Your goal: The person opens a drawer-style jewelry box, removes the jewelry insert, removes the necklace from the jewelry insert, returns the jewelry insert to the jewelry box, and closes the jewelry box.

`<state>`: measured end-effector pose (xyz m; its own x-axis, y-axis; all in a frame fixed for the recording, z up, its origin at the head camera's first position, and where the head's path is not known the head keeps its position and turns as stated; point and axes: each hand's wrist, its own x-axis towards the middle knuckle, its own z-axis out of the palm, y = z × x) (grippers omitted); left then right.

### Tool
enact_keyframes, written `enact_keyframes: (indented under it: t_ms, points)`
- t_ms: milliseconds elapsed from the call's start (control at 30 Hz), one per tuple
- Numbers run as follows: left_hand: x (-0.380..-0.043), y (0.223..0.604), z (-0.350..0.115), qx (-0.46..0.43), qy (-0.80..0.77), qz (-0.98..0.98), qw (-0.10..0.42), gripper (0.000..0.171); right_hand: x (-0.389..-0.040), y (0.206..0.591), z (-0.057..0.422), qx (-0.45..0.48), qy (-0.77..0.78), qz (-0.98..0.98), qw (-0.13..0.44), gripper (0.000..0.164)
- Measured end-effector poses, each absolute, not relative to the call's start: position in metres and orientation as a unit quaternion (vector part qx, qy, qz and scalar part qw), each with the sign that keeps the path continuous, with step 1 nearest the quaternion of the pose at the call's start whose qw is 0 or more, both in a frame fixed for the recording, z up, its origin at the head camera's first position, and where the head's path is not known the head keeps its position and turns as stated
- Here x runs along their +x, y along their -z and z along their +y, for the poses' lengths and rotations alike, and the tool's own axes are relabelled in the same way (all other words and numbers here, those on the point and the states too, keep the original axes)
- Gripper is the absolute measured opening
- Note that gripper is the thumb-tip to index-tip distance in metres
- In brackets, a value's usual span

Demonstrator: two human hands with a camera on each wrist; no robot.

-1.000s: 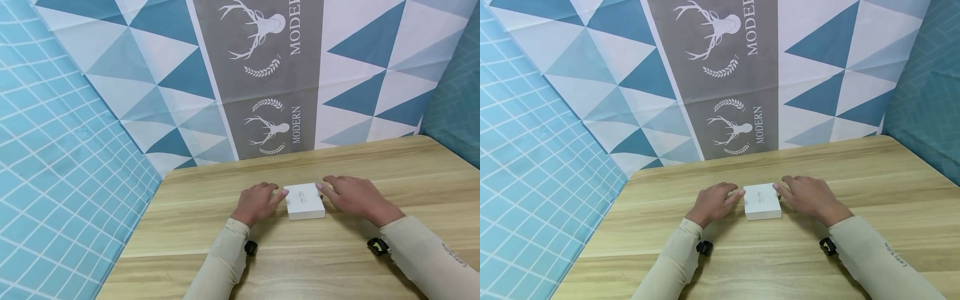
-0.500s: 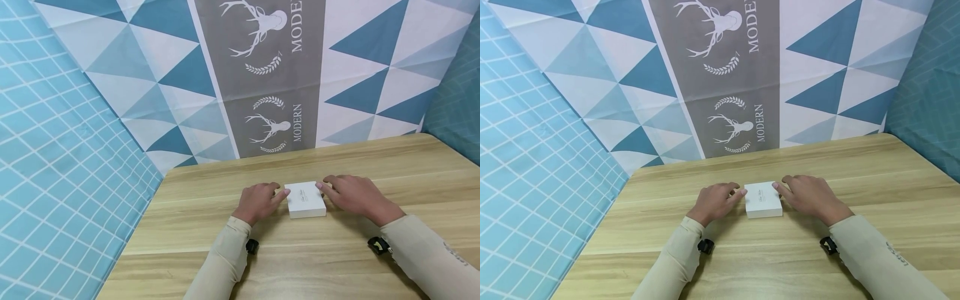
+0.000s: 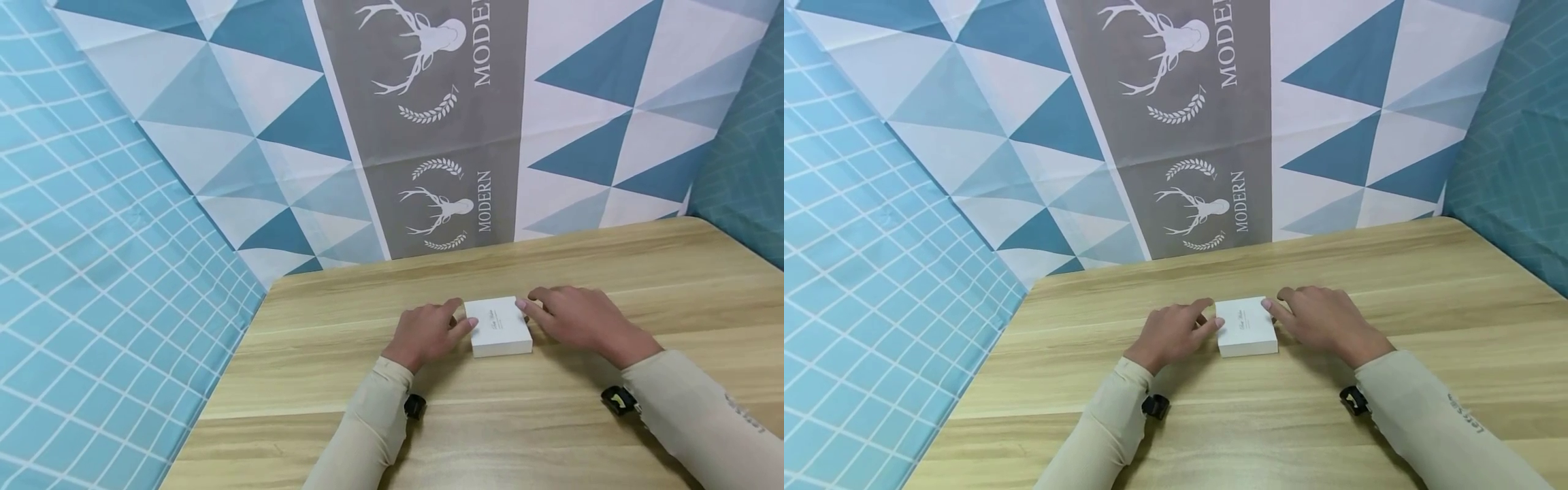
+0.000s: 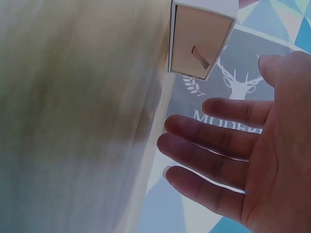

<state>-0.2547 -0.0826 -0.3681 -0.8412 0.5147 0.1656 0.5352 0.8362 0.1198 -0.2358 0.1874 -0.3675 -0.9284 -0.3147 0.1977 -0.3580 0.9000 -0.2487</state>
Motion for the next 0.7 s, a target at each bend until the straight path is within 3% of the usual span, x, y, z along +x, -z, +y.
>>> enact_keyframes:
  t_ms: [700]
  points:
    - [-0.2472, 0.3688, -0.0739, -0.303, 0.055, -0.949, 0.067, 0.03, -0.2345, 0.3704, 0.1858, 0.179, -0.137, -0.971, 0.081, 0.06]
